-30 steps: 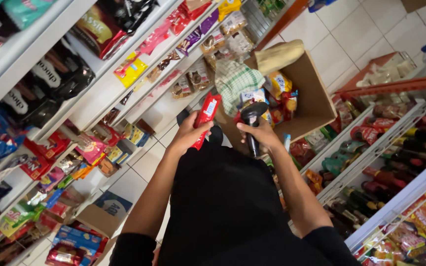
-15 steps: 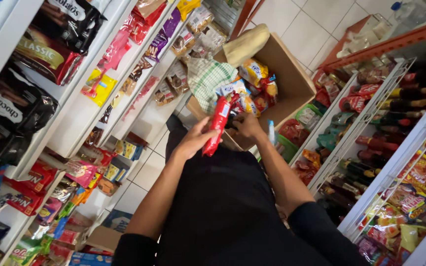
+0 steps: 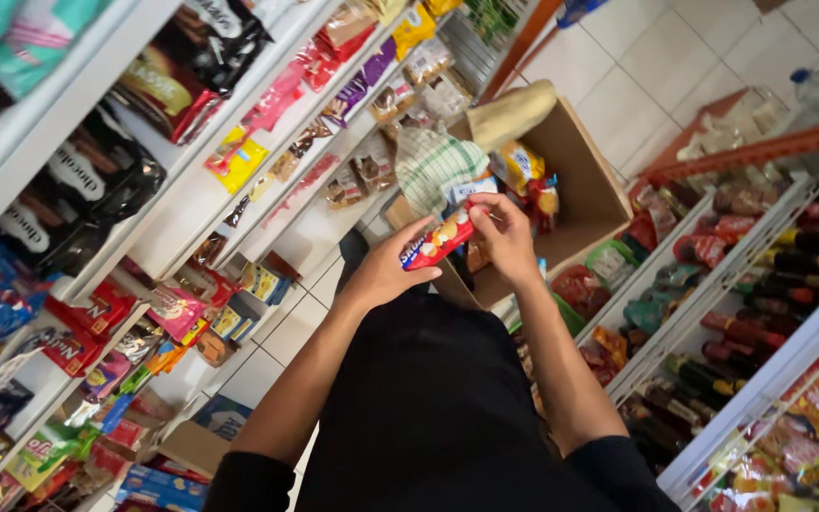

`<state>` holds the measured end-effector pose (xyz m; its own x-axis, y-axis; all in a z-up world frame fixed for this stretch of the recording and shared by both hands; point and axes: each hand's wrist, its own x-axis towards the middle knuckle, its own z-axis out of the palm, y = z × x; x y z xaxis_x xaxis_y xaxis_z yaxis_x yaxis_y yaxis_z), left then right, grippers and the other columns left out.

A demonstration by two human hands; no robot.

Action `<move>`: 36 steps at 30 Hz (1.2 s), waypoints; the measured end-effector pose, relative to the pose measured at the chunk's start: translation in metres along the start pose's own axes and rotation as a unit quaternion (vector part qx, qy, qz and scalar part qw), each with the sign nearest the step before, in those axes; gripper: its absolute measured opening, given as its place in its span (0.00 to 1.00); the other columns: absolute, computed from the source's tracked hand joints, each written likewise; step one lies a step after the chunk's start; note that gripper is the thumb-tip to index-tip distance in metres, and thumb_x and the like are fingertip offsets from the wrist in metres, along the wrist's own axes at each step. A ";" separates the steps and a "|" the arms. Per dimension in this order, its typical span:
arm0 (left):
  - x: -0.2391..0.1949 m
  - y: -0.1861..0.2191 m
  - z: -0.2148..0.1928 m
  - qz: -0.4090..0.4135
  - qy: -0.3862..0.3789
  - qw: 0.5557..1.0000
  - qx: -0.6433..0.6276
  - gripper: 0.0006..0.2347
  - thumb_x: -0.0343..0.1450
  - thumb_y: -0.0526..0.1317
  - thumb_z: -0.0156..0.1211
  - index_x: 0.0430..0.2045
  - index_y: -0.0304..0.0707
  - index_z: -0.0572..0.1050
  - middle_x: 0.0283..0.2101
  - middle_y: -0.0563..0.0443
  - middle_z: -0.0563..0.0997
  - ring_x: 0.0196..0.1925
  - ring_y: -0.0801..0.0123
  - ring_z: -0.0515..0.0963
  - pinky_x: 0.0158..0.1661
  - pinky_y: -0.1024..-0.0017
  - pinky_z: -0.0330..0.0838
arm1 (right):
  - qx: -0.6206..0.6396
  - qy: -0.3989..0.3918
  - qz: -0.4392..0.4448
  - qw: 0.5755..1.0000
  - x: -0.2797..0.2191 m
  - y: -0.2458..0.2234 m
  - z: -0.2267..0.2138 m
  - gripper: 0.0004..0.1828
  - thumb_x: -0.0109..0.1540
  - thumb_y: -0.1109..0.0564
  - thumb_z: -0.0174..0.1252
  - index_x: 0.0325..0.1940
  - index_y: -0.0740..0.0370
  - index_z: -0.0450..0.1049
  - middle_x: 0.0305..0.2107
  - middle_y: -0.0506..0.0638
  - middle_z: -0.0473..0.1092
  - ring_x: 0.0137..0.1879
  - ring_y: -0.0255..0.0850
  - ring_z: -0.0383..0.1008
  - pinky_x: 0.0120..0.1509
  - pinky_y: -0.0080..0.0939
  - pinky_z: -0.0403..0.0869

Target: The person takes packaged snacks from a cardboard box, wipes them with a cloth, scans them with a handheld barcode scanner, and places them on store shelves. The person handles multiple snack packages one at a time, repeating the wipe and scan sequence for each item.

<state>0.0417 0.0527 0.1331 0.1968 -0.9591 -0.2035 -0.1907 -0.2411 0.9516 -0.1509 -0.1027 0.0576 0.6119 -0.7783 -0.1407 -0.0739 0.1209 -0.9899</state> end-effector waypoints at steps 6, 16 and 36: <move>-0.013 -0.038 -0.035 -0.057 0.046 0.997 -0.038 0.21 0.69 0.45 0.68 0.56 0.37 0.75 0.47 0.45 0.84 0.46 0.69 0.83 0.48 0.70 0.77 | 0.147 0.011 -0.006 0.989 0.022 -0.050 0.016 0.16 0.65 0.63 0.56 0.58 0.62 0.69 0.47 0.51 0.74 0.51 0.36 0.75 0.54 0.36 0.76; -0.041 -0.012 -0.030 -0.028 0.058 0.976 -0.210 0.20 0.70 0.42 0.66 0.54 0.36 0.71 0.44 0.50 0.82 0.43 0.76 0.82 0.45 0.74 0.78 | 0.048 -0.035 -0.076 0.995 0.053 -0.123 0.094 0.06 0.72 0.62 0.53 0.52 0.67 0.72 0.42 0.54 0.78 0.43 0.32 0.75 0.50 0.33 0.74; -0.015 0.216 -0.165 0.328 0.536 0.768 0.123 0.16 0.72 0.32 0.70 0.49 0.34 0.69 0.46 0.42 0.81 0.48 0.62 0.84 0.49 0.67 0.78 | 0.056 -0.025 -0.429 0.901 0.134 -0.332 0.118 0.21 0.71 0.71 0.59 0.67 0.66 0.65 0.60 0.50 0.65 0.62 0.39 0.72 0.62 0.38 0.76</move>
<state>0.1561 0.0391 0.3801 0.6341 -0.2442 0.7336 -0.7371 0.0956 0.6690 0.0492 -0.1745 0.3689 0.4407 -0.5865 0.6795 0.5212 -0.4492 -0.7257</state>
